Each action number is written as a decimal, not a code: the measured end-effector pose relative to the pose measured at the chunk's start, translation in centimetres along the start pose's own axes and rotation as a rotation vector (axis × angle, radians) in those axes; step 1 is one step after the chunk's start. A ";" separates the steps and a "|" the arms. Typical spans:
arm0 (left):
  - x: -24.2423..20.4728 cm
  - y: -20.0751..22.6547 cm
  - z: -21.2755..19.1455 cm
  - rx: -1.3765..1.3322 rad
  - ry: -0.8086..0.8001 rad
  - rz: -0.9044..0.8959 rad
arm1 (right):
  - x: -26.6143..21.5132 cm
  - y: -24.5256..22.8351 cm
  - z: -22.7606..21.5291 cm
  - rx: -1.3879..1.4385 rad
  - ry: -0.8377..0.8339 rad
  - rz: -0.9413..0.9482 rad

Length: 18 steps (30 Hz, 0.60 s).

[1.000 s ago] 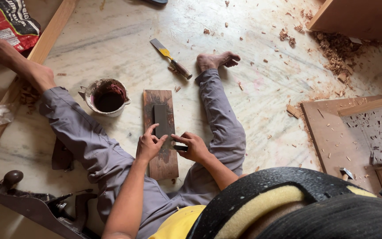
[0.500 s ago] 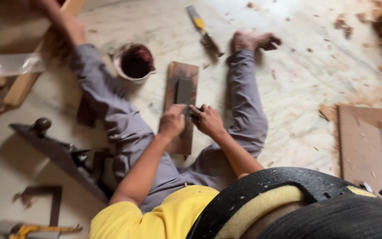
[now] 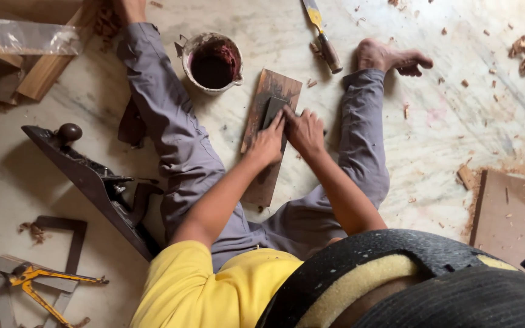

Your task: Sharpening a small metal blade on a whetstone.

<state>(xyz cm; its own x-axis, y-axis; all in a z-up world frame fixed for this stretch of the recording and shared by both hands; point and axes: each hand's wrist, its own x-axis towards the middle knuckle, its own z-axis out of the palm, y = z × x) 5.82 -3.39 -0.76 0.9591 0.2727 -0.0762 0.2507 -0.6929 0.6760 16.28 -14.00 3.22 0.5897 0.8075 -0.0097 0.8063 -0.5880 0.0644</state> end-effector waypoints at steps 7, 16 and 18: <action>-5.1 3.9 -3.6 -0.002 -0.384 -0.180 | -3.5 -0.2 1.0 -0.093 -0.300 -0.194; -5.7 2.2 -2.0 0.015 -0.179 -0.094 | -2.0 0.3 2.3 -0.068 -0.260 -0.142; -8.0 3.2 -3.4 -0.005 -0.308 -0.150 | -3.8 -0.6 2.0 -0.098 -0.315 -0.230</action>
<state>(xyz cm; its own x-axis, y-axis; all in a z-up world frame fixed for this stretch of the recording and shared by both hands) -1.50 -5.49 4.54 0.9063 0.1565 -0.3925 0.3922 -0.6572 0.6436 13.66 -16.76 1.26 0.3920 0.8549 -0.3397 0.9196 -0.3742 0.1195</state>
